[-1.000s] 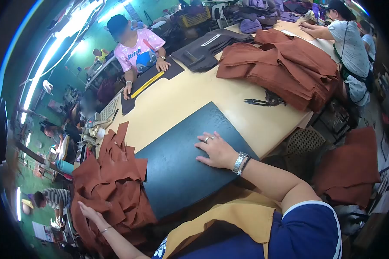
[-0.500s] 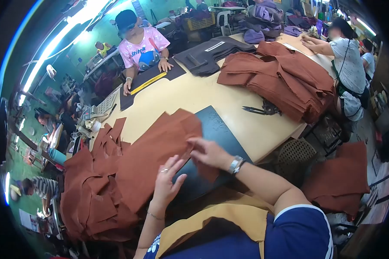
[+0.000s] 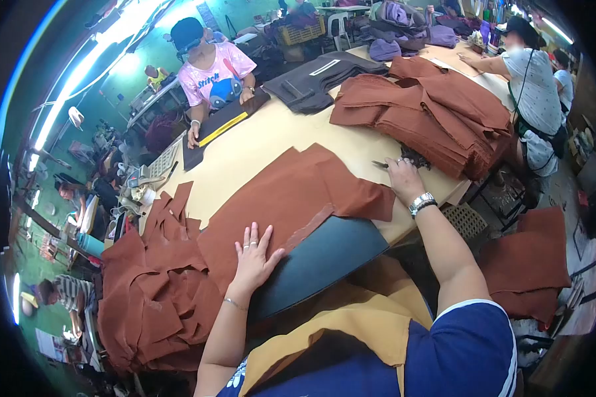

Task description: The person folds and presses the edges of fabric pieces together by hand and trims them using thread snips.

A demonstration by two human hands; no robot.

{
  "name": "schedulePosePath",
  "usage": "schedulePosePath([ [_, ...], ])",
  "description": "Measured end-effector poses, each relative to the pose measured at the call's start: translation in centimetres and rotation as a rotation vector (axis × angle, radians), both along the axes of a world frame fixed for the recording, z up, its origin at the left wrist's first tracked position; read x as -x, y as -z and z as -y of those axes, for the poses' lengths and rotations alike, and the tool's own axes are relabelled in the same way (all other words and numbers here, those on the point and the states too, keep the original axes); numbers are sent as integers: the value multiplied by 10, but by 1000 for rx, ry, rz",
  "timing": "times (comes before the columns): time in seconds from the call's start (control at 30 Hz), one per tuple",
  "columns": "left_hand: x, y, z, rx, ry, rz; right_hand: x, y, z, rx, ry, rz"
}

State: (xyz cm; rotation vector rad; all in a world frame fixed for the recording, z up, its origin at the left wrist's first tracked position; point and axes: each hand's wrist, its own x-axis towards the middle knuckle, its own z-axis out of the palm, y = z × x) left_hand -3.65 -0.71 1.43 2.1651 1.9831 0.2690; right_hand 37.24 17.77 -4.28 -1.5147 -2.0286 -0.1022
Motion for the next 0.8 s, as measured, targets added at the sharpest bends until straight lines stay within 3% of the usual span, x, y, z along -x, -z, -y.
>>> schedulePosePath([
  [0.1, 9, -7, -9, -47, 78, 485, -12, 24, -34, 63, -2, -308],
  [0.17, 16, -35, 10, -268, -25, 251, -14, 31, -35, 162, -2, -637],
  [0.2, 24, -43, 23, -370, -134, 139, -5, 20, -24, 179, -1, -680],
  [0.3, 56, -28, 70, -156, -633, -112, 16, -40, 18, 695, -6, -438],
  [0.43, 62, -11, 83, -295, -577, -95, 25, -28, 20, 772, -425, -630],
  [0.57, 65, -2, 62, -262, -524, -36, 36, -40, 17, 855, -328, -544],
  [0.67, 57, -6, 48, -431, -459, -22, 48, -53, 31, 608, -121, -257],
  [0.73, 49, -21, 45, -465, -433, -20, 45, -29, 20, 549, -107, -223],
  [0.8, 48, -18, 41, -542, -435, 366, 45, -14, 18, 444, -100, -218],
])
